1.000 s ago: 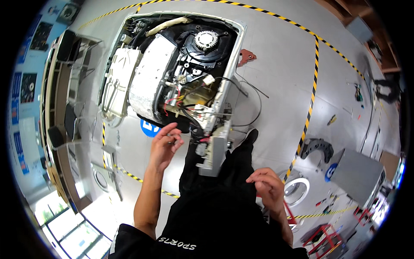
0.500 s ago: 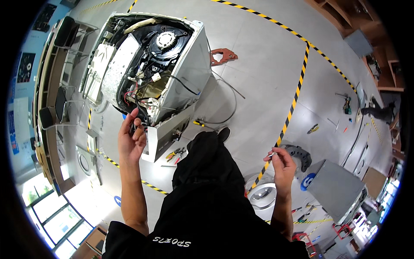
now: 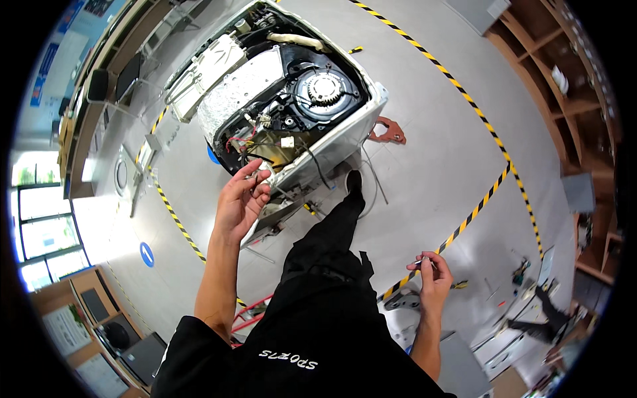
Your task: The person manipulates electrical connectors and wires inside the top of a washing machine. They then use a screwdriver and an electric drill to work on internal components and secure screws.
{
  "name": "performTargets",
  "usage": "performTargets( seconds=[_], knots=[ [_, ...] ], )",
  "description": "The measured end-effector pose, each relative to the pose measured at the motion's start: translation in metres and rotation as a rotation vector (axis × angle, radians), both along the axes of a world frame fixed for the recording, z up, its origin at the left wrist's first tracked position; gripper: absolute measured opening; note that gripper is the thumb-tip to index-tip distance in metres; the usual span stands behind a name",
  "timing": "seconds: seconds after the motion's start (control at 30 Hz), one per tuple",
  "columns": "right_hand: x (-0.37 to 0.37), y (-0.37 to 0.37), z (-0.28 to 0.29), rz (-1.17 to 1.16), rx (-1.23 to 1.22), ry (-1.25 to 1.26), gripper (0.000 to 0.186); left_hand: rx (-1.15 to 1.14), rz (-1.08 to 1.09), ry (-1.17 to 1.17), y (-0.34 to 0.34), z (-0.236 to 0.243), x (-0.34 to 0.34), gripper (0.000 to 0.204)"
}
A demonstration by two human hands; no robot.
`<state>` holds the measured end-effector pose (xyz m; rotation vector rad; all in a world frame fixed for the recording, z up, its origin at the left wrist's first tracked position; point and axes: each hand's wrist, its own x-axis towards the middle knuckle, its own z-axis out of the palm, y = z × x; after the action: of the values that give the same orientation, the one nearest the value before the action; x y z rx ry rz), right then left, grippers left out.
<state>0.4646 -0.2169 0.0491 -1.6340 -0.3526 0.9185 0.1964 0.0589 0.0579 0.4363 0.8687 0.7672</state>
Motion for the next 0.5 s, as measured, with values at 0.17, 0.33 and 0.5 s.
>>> performTargets(
  seconds=[0.17, 0.33, 0.5],
  knots=[
    [0.061, 0.058, 0.001, 0.042, -0.084, 0.056, 0.015, -0.103, 0.143, -0.078, 0.015, -0.021, 0.036, 0.026],
    [0.117, 0.117, -0.002, 0.112, -0.113, 0.09, 0.013, -0.181, 0.228, -0.069, 0.017, -0.016, 0.075, 0.024],
    [0.161, 0.179, -0.006, 0.283, -0.127, 0.085, 0.012, -0.238, 0.39, 0.034, 0.012, -0.012, 0.101, 0.028]
  ],
)
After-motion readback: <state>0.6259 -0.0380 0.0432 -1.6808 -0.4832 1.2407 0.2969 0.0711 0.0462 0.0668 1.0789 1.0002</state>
